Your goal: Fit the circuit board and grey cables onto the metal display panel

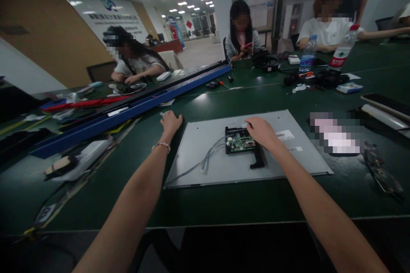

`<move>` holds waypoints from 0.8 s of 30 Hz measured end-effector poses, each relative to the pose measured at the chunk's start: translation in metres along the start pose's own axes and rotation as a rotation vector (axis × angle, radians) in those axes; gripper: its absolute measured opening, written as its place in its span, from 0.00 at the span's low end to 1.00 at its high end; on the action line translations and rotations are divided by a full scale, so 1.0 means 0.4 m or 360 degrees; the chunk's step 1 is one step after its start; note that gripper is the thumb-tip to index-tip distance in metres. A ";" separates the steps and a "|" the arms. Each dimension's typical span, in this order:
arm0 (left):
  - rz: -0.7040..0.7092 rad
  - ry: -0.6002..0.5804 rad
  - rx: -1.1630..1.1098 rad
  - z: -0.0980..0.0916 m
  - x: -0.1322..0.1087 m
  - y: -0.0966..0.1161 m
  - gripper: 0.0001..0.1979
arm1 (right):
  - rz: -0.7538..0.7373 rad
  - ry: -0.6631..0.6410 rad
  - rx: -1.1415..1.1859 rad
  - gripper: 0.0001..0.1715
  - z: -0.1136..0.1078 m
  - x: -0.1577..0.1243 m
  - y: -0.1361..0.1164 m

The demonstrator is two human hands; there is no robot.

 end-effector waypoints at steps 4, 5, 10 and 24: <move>0.0199 0.0303 -0.0109 -0.043 -0.034 0.017 0.23 | -0.0022 -0.0009 0.0013 0.19 -0.001 -0.003 -0.008; 0.0248 0.0344 -0.0155 -0.056 -0.044 0.023 0.22 | -0.0026 -0.0011 0.0015 0.19 -0.001 -0.004 -0.011; 0.0484 0.0384 -0.0306 -0.131 -0.116 0.078 0.19 | -0.0075 0.0034 0.0085 0.19 -0.005 -0.007 -0.040; 0.1443 0.0362 -0.0492 -0.259 -0.428 0.182 0.31 | -0.0551 -0.0011 0.0569 0.16 0.023 -0.049 -0.207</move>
Point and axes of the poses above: each hand's wrist, its own x-axis towards the middle knuckle, its own z-axis out of the palm, y = z × x, the point moved 1 cm from there along x, towards the middle knuckle, and after that the axes turned 13 degrees about x, right-handed, at the moved point
